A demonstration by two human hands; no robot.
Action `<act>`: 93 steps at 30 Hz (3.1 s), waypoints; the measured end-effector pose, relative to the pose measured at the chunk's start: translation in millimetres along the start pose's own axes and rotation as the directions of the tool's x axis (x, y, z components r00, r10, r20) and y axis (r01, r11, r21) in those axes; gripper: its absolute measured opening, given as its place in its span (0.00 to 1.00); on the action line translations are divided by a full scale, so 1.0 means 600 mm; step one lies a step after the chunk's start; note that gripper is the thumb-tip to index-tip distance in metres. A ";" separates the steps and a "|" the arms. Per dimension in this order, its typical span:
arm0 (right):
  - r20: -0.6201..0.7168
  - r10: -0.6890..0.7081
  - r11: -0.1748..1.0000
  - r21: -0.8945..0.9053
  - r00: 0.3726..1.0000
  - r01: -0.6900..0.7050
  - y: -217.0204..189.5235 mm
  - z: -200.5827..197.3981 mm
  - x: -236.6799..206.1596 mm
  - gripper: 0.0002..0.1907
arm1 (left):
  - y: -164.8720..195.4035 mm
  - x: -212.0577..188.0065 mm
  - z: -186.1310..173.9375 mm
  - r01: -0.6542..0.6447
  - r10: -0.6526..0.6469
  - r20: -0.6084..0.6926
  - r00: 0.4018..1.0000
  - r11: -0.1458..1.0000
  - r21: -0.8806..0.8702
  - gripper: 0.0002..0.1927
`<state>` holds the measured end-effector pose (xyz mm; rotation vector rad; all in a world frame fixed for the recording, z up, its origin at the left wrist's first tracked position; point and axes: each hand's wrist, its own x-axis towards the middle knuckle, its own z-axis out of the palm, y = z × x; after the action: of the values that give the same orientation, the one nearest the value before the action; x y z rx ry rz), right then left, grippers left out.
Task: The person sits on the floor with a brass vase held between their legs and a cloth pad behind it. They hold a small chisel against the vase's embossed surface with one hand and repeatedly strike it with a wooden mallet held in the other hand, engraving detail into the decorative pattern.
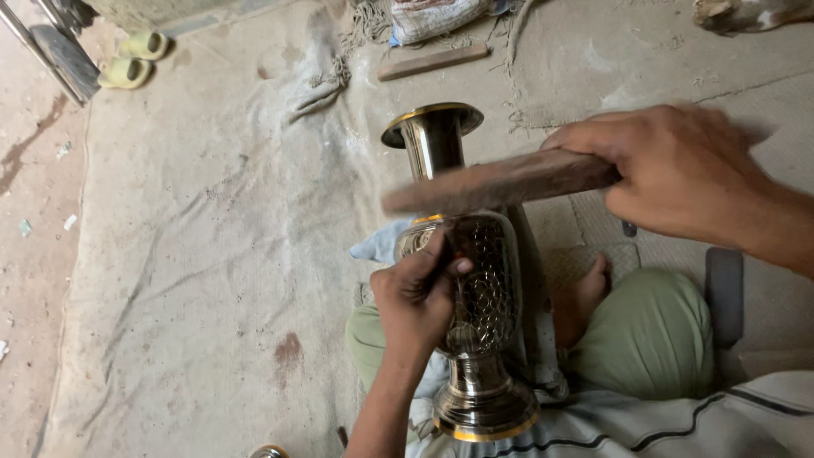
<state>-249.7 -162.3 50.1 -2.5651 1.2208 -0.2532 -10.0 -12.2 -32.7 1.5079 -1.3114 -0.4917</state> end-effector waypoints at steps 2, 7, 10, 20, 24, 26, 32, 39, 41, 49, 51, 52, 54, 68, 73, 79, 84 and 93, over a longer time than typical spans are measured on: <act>0.067 0.140 0.988 0.052 0.988 -0.144 0.019 0.025 -0.014 0.26 | 0.003 0.016 -0.009 -0.041 0.039 0.130 0.991 0.999 0.015 0.19; -0.078 0.268 0.859 0.471 0.960 -0.201 0.053 0.085 -0.069 0.21 | 0.017 0.051 -0.022 -0.065 0.125 0.414 0.902 0.986 -0.155 0.25; -0.200 0.107 0.940 0.340 0.974 -0.033 0.072 0.132 -0.101 0.18 | 0.028 0.064 -0.026 -0.047 0.110 0.504 0.857 0.990 -0.136 0.28; -0.257 0.452 0.720 0.671 0.854 -0.179 0.058 0.262 -0.155 0.20 | 0.024 0.128 -0.011 -0.178 0.234 0.710 0.664 0.972 -0.154 0.25; -0.308 0.435 0.751 0.643 0.846 -0.151 0.040 0.242 -0.161 0.19 | 0.026 0.131 -0.012 -0.226 0.252 0.765 0.593 0.964 -0.143 0.17; -0.257 0.466 0.751 0.621 0.847 -0.225 0.036 0.223 -0.151 0.22 | 0.030 0.113 -0.019 -0.158 0.199 0.695 0.691 0.980 -0.124 0.17; -0.152 0.272 0.856 0.490 0.950 -0.166 0.043 0.134 -0.091 0.14 | 0.020 0.058 -0.009 -0.089 0.111 0.395 0.912 0.993 -0.072 0.24; 0.052 0.187 0.974 0.122 0.981 -0.192 0.015 0.036 -0.026 0.16 | 0.004 -0.005 0.018 0.044 -0.044 -0.028 0.999 0.999 0.005 0.23; 0.122 0.177 0.984 -0.016 0.977 -0.176 0.006 0.017 -0.011 0.17 | 0.002 -0.015 0.021 -0.006 0.005 -0.082 0.997 1.000 -0.008 0.21; -0.113 0.051 0.899 0.437 0.992 0.003 -0.031 -0.044 0.024 0.10 | 0.002 -0.027 0.046 -0.102 0.082 -0.285 0.955 0.993 -0.054 0.24; -0.195 -0.225 0.974 -0.064 0.955 0.216 -0.042 -0.061 0.021 0.17 | 0.001 -0.026 0.046 -0.143 0.143 -0.300 0.943 0.989 0.024 0.23; -0.179 -0.358 0.902 -0.320 0.917 0.290 -0.046 -0.065 0.019 0.20 | 0.000 -0.025 0.045 -0.153 0.147 -0.271 0.951 0.988 0.002 0.22; 0.019 0.027 1.000 0.015 0.999 -0.027 -0.047 -0.063 0.015 0.18 | -0.003 -0.024 0.042 -0.160 0.148 -0.219 0.964 0.986 -0.040 0.21; -0.114 0.267 0.820 0.549 0.957 -0.163 0.059 0.147 -0.093 0.14 | 0.039 0.063 0.001 -0.129 0.100 0.433 0.896 0.991 0.040 0.17; -0.173 0.469 0.608 0.774 0.866 -0.175 0.066 0.228 -0.149 0.16 | 0.055 0.083 0.001 -0.148 0.113 0.630 0.768 0.989 0.004 0.20; 0.123 0.491 0.550 0.724 0.862 -0.417 0.067 0.303 -0.170 0.20 | 0.059 0.102 0.013 -0.107 0.061 0.714 0.697 0.994 0.020 0.25; -0.049 0.562 0.658 0.631 0.826 -0.411 0.054 0.352 -0.184 0.23 | 0.049 0.133 0.025 -0.087 0.112 0.800 0.590 0.993 -0.075 0.25; -0.223 0.557 0.559 0.813 0.800 -0.162 0.045 0.319 -0.181 0.15 | 0.043 0.112 0.014 -0.191 0.147 0.761 0.632 0.981 -0.031 0.17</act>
<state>-283.8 -58.9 -142.9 -1.4740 1.3703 -1.0827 -7.7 -73.0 7.3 1.2146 -2.1159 -1.0542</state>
